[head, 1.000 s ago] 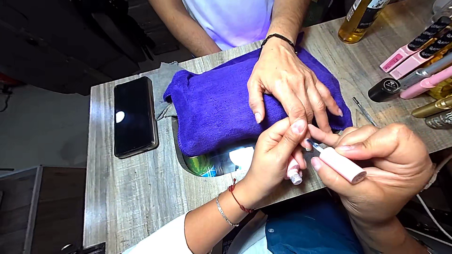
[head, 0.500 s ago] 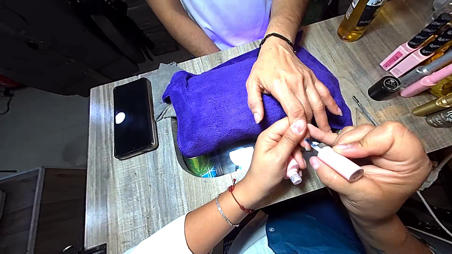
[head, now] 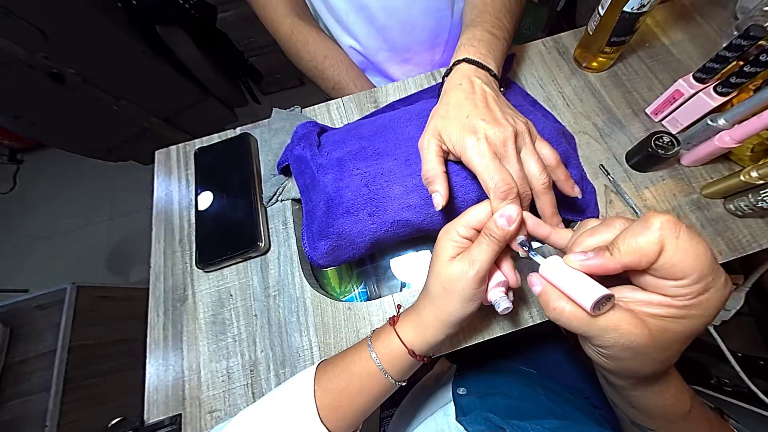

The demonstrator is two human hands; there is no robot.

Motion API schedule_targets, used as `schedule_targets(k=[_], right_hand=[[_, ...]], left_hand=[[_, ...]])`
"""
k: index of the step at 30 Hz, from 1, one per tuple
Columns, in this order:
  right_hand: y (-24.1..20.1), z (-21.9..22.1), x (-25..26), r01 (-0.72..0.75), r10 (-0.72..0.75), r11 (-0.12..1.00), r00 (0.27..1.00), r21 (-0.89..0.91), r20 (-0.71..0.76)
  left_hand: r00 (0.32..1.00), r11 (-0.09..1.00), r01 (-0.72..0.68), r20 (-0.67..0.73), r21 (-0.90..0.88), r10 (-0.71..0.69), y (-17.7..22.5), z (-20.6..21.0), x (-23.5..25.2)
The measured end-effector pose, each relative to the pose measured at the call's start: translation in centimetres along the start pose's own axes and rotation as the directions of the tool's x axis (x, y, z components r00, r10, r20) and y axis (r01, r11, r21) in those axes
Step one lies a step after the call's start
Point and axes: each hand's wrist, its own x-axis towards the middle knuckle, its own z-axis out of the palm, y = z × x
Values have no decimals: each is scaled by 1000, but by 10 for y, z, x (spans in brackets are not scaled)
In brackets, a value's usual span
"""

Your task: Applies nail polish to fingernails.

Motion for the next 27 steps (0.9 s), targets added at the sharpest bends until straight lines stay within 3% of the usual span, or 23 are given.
schedule_targets(k=[13,17,27], right_hand=[[-1,-3,-4,38,-38,999,998,-18,43],[-1,0,-3,49,-48,998,999,43,-24],[2,3,-2,85,-88,994,996,-71,-30]], left_hand=[[1000,1000,16,-3,-5,-16,2,0,-1],[1000,1000,21,-22,21,-21,2,1,0],[997,996,47,-59,74,-42,4,2,0]])
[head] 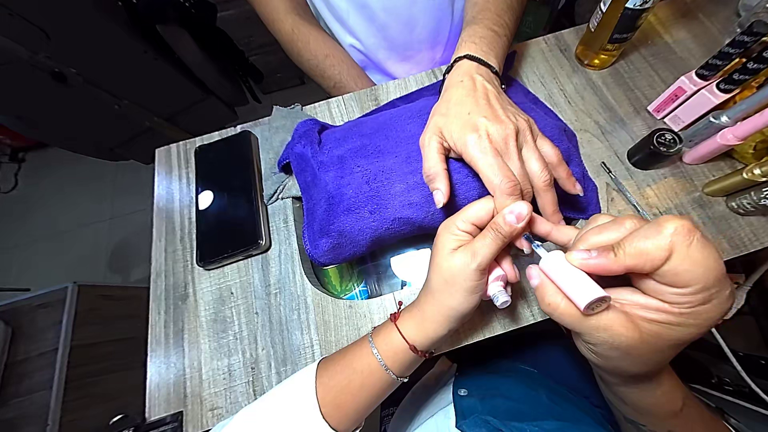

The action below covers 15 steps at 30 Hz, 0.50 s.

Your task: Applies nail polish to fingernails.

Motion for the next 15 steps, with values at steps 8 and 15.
schedule_targets(k=[8,15], right_hand=[[0,0,-1,-19,19,1000,1000,5,10],[-1,-2,-2,-22,21,1000,999,14,34]], left_hand=[[1000,1000,11,-6,-9,-11,0,1,0],[1000,1000,8,-2,-27,-8,0,1,0]])
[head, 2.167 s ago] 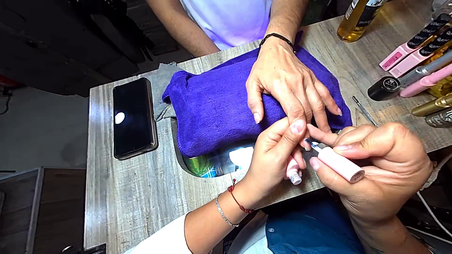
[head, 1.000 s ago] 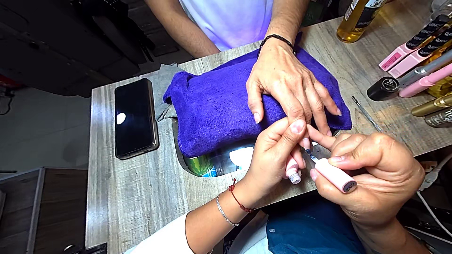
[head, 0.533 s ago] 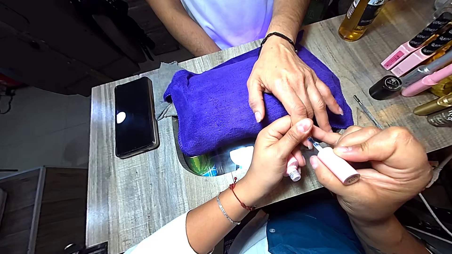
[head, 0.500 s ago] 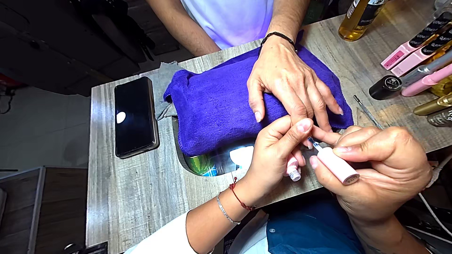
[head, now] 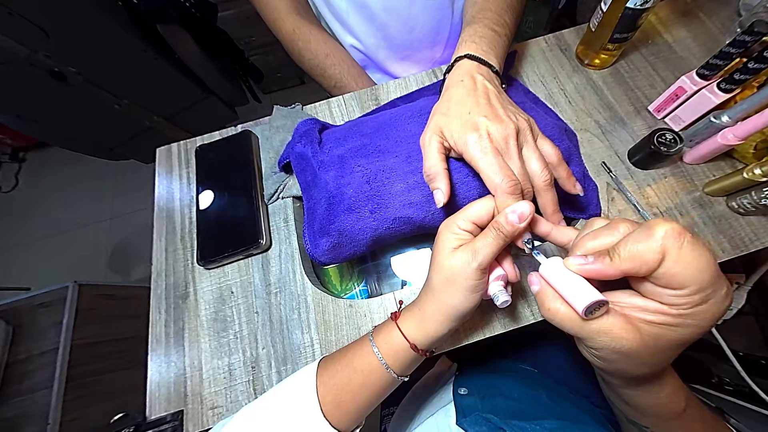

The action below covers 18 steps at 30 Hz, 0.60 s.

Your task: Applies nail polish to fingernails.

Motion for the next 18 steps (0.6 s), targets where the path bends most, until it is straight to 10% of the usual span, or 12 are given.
schedule_targets(k=[18], right_hand=[[-2,-3,2,-44,47,990,999,136,-17]], left_hand=[[1000,1000,0,19,-23,0,0,-1,1]])
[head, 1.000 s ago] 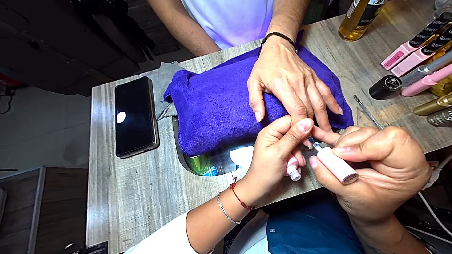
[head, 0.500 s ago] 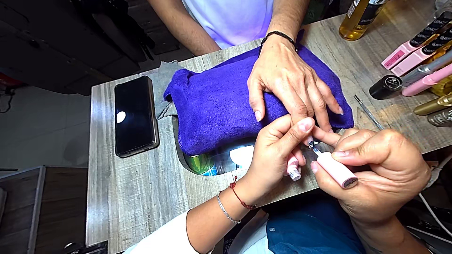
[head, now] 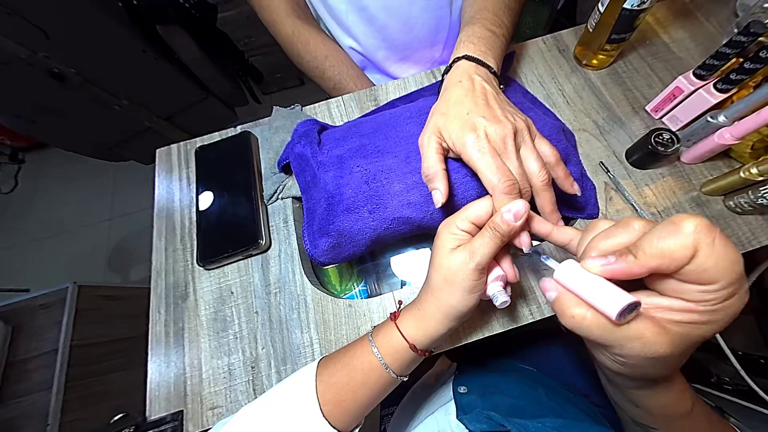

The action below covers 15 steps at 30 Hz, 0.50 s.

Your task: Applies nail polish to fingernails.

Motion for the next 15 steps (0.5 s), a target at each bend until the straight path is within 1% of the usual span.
schedule_targets(k=[2,6,12,14,15], right_hand=[[0,1,2,-14,15,1000,1000,19,-11],[2,3,3,-12,12,1000,1000,-6,-11],[0,0,-2,-3,5,999,999,-50,38],[0,0,-2,-12,12,1000,999,-8,34],[0,0,-2,-28,27,999,999,44,22]], left_hand=[[1000,1000,-8,9,-2,8,-1,0,0],[1000,1000,-11,5,6,11,0,-1,-1],[998,999,6,61,-47,-3,0,-4,1],[997,997,18,81,-69,-12,1,-5,1],[996,996,28,87,-85,-20,1,-5,1]])
